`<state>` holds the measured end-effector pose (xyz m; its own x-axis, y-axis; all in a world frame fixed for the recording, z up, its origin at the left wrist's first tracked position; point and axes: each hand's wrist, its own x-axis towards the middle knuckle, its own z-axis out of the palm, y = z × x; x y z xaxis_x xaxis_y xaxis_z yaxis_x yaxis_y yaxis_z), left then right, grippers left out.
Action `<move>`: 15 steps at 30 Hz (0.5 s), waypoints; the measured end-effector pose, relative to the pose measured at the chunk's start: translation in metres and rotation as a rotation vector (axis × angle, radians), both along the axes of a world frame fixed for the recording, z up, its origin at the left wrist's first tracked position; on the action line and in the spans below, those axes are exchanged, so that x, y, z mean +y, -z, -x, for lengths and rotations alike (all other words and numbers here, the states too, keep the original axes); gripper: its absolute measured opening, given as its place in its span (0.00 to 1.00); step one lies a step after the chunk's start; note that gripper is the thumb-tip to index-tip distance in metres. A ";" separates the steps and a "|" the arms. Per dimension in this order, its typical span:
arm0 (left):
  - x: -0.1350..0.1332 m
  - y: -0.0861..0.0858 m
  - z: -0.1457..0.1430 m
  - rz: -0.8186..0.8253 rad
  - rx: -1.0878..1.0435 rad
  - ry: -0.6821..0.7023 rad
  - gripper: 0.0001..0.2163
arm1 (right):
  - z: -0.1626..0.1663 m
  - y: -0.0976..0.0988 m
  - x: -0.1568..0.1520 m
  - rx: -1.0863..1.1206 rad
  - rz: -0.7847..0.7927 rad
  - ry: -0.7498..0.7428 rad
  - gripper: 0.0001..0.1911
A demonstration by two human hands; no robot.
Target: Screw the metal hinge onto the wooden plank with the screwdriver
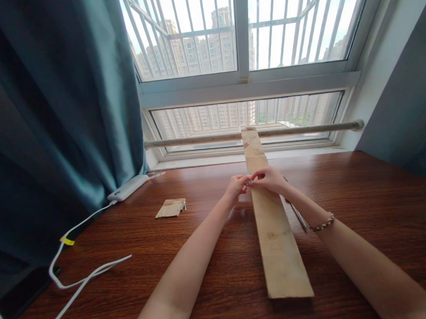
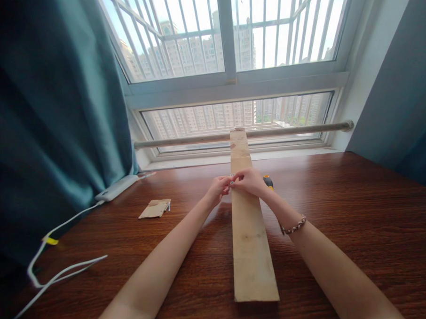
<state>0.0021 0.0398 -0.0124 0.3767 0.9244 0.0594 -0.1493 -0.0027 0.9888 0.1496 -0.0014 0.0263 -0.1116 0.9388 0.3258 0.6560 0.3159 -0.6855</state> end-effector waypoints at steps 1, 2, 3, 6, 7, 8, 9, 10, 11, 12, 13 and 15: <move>0.000 0.001 0.000 -0.002 0.000 0.000 0.12 | 0.001 0.001 -0.001 0.032 -0.006 0.001 0.14; 0.000 0.001 0.000 -0.005 -0.002 0.000 0.12 | 0.001 0.001 -0.001 0.085 -0.003 -0.017 0.14; 0.001 0.001 0.000 -0.008 -0.004 -0.001 0.12 | 0.001 0.000 -0.002 0.158 0.011 -0.046 0.14; 0.001 0.002 0.000 -0.012 -0.011 -0.006 0.13 | 0.000 -0.004 -0.005 0.436 0.078 -0.103 0.16; 0.001 0.002 0.000 -0.010 -0.012 -0.007 0.14 | 0.000 -0.005 -0.006 0.532 0.096 -0.093 0.16; 0.002 0.002 -0.001 -0.007 -0.011 -0.007 0.14 | 0.000 -0.006 -0.006 0.631 0.107 -0.070 0.16; 0.002 0.002 -0.001 -0.003 -0.006 -0.008 0.15 | 0.000 -0.007 -0.006 0.731 0.111 -0.046 0.17; 0.003 0.002 -0.001 0.001 0.003 -0.007 0.15 | -0.001 -0.008 -0.005 0.823 0.110 -0.026 0.17; 0.004 0.002 -0.001 0.004 0.015 -0.007 0.15 | -0.002 -0.008 -0.004 0.898 0.106 -0.011 0.16; 0.004 0.002 0.000 0.007 0.032 -0.009 0.16 | -0.003 -0.007 -0.002 0.952 0.099 0.001 0.17; 0.005 0.002 0.001 0.009 0.051 -0.015 0.16 | -0.004 -0.007 -0.001 0.984 0.093 0.011 0.17; 0.008 0.002 0.004 0.011 0.085 -0.033 0.16 | -0.006 -0.006 0.002 1.006 0.083 0.021 0.19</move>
<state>-0.0019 0.0476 -0.0144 0.3491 0.9369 0.0180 -0.0649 0.0050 0.9979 0.1553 0.0003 0.0321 0.1962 0.9613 0.1934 -0.2344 0.2375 -0.9427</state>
